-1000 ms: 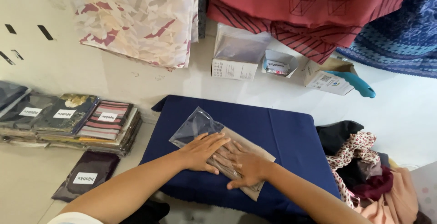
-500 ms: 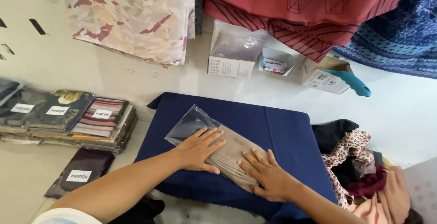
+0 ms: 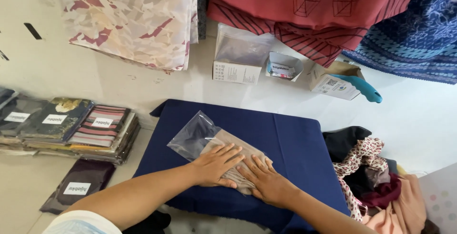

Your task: The person cleans a hijab with a lint roller, folds it, places it inside a clear plastic bag, and seals the bag with a label.

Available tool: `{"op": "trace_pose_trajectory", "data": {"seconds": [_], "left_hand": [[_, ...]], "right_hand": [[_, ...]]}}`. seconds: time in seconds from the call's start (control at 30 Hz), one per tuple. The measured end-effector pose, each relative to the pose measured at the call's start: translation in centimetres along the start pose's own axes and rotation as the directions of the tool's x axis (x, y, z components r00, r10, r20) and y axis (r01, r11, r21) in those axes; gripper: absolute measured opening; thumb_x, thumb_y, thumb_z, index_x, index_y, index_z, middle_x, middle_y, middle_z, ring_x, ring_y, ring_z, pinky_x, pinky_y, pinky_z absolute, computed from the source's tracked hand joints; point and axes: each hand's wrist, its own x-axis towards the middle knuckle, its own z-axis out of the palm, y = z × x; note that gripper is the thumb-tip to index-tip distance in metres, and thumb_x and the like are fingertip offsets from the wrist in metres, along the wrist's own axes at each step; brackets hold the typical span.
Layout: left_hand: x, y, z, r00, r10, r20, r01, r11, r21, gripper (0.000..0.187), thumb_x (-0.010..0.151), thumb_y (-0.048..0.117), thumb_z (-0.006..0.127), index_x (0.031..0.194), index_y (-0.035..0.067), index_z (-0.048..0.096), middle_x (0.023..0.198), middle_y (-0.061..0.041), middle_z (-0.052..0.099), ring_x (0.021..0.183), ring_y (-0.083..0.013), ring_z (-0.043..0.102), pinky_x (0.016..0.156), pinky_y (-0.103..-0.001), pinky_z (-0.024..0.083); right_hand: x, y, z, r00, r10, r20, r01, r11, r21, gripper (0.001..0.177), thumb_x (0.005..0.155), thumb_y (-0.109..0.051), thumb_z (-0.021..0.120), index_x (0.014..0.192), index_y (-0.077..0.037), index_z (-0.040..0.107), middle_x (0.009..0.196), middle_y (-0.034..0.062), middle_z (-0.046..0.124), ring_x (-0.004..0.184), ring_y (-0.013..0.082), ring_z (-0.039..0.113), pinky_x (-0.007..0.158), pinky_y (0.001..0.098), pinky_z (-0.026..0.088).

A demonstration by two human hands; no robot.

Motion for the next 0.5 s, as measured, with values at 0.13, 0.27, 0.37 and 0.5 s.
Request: {"op": "trace_pose_trajectory", "data": {"seconds": [0.13, 0.27, 0.37, 0.5], "left_hand": [[-0.1, 0.2, -0.4, 0.999, 0.019, -0.028, -0.019, 1.000, 0.001, 0.099, 0.096, 0.076, 0.027, 0.156, -0.003, 0.031, 0.163, -0.028, 0.026, 0.152, -0.0447, 0.019, 0.120, -0.053, 0.013], [0.1, 0.3, -0.6, 1.000, -0.006, -0.007, 0.006, 1.000, -0.022, 0.104, 0.092, 0.080, 0.015, 0.159, 0.001, 0.025, 0.165, -0.025, 0.025, 0.152, -0.0457, 0.017, 0.121, -0.057, 0.011], [0.1, -0.1, 0.1, 1.000, -0.018, -0.016, 0.018, 0.999, -0.032, 0.100, 0.094, 0.077, 0.024, 0.159, 0.000, 0.027, 0.166, -0.024, 0.023, 0.154, -0.0427, 0.014, 0.119, -0.054, 0.011], [0.3, 0.4, -0.6, 1.000, -0.027, -0.008, 0.026, 0.998, -0.050, 0.101, 0.094, 0.077, 0.018, 0.158, -0.001, 0.026, 0.166, -0.025, 0.023, 0.154, -0.0441, 0.014, 0.119, -0.057, 0.010]], "right_hand": [[1.6, 0.5, 0.9, 0.999, -0.024, -0.043, 0.025, 0.999, 0.025, 0.079, 0.097, -0.028, 0.057, 0.163, -0.014, 0.016, 0.167, 0.0228, 0.012, 0.153, 0.0454, 0.007, 0.118, 0.0635, 0.012], [3.7, 1.5, 2.8, 0.990, -0.074, -0.119, 0.071, 0.997, -0.028, 0.077, 0.097, -0.032, 0.055, 0.161, -0.006, 0.021, 0.161, 0.0306, 0.022, 0.152, 0.0478, 0.008, 0.116, 0.0656, 0.016], [5.2, 1.4, 3.1, 0.972, -0.118, -0.202, 0.123, 0.992, 0.015, 0.065, 0.101, -0.036, 0.051, 0.152, 0.000, 0.034, 0.158, 0.0294, 0.030, 0.150, 0.0456, 0.018, 0.115, 0.0679, 0.017], [6.8, 0.5, 2.5, 0.966, -0.125, -0.225, 0.138, 0.990, 0.041, 0.065, 0.101, -0.037, 0.052, 0.152, -0.001, 0.034, 0.159, 0.0284, 0.030, 0.150, 0.0447, 0.017, 0.116, 0.0671, 0.015]]}}
